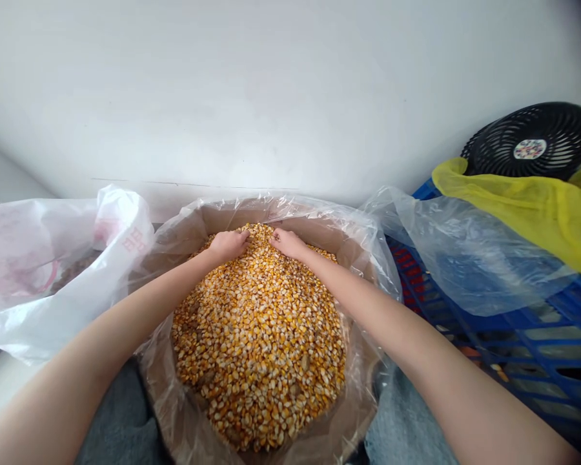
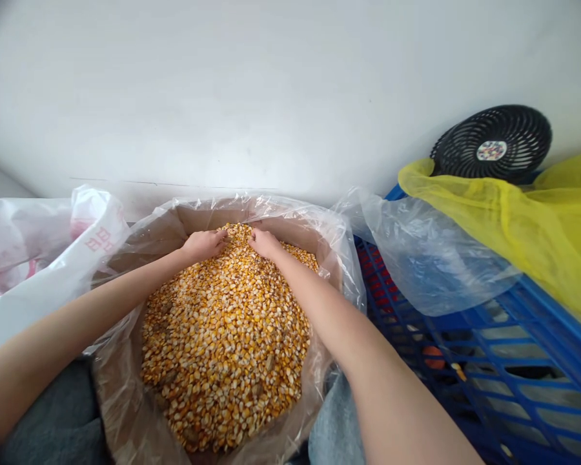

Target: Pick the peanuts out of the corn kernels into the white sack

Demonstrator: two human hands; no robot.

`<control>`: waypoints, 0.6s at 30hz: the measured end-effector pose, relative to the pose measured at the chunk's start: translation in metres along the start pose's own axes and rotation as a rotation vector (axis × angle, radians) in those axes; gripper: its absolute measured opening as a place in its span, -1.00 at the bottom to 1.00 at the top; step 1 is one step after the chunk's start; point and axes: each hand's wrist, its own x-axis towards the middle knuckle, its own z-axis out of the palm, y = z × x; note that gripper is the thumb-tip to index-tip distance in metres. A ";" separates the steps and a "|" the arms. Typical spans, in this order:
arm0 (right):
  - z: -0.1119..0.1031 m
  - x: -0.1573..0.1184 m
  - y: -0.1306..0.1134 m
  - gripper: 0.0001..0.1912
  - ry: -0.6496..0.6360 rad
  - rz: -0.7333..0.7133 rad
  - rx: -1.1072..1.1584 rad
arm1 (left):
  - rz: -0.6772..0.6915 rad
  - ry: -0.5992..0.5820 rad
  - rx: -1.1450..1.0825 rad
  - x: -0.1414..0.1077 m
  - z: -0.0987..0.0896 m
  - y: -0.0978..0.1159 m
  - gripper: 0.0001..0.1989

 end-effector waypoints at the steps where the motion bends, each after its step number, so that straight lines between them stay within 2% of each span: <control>1: -0.002 -0.002 0.000 -0.88 -0.010 0.005 0.044 | -0.023 0.012 -0.054 -0.003 -0.001 -0.004 -0.66; 3: -0.004 -0.006 -0.001 -0.90 -0.043 0.034 0.146 | -0.092 0.059 -0.235 -0.008 -0.003 -0.013 -0.68; 5: -0.006 -0.011 -0.003 -0.90 -0.091 0.065 0.260 | -0.188 0.084 -0.522 -0.012 -0.004 -0.020 -0.72; 8: -0.009 -0.017 -0.005 -0.88 -0.176 0.073 0.422 | -0.297 0.028 -1.036 -0.017 -0.005 -0.026 -0.76; 10: -0.010 -0.019 -0.006 -0.89 -0.229 0.072 0.510 | -0.314 -0.007 -1.231 -0.020 -0.006 -0.028 -0.78; 15: -0.007 -0.018 -0.006 -0.88 -0.347 0.146 0.615 | -0.308 -0.017 -1.337 -0.022 -0.006 -0.032 -0.78; 18: -0.005 -0.017 -0.005 -0.86 -0.372 0.203 0.631 | -0.308 -0.013 -1.299 -0.020 -0.005 -0.032 -0.77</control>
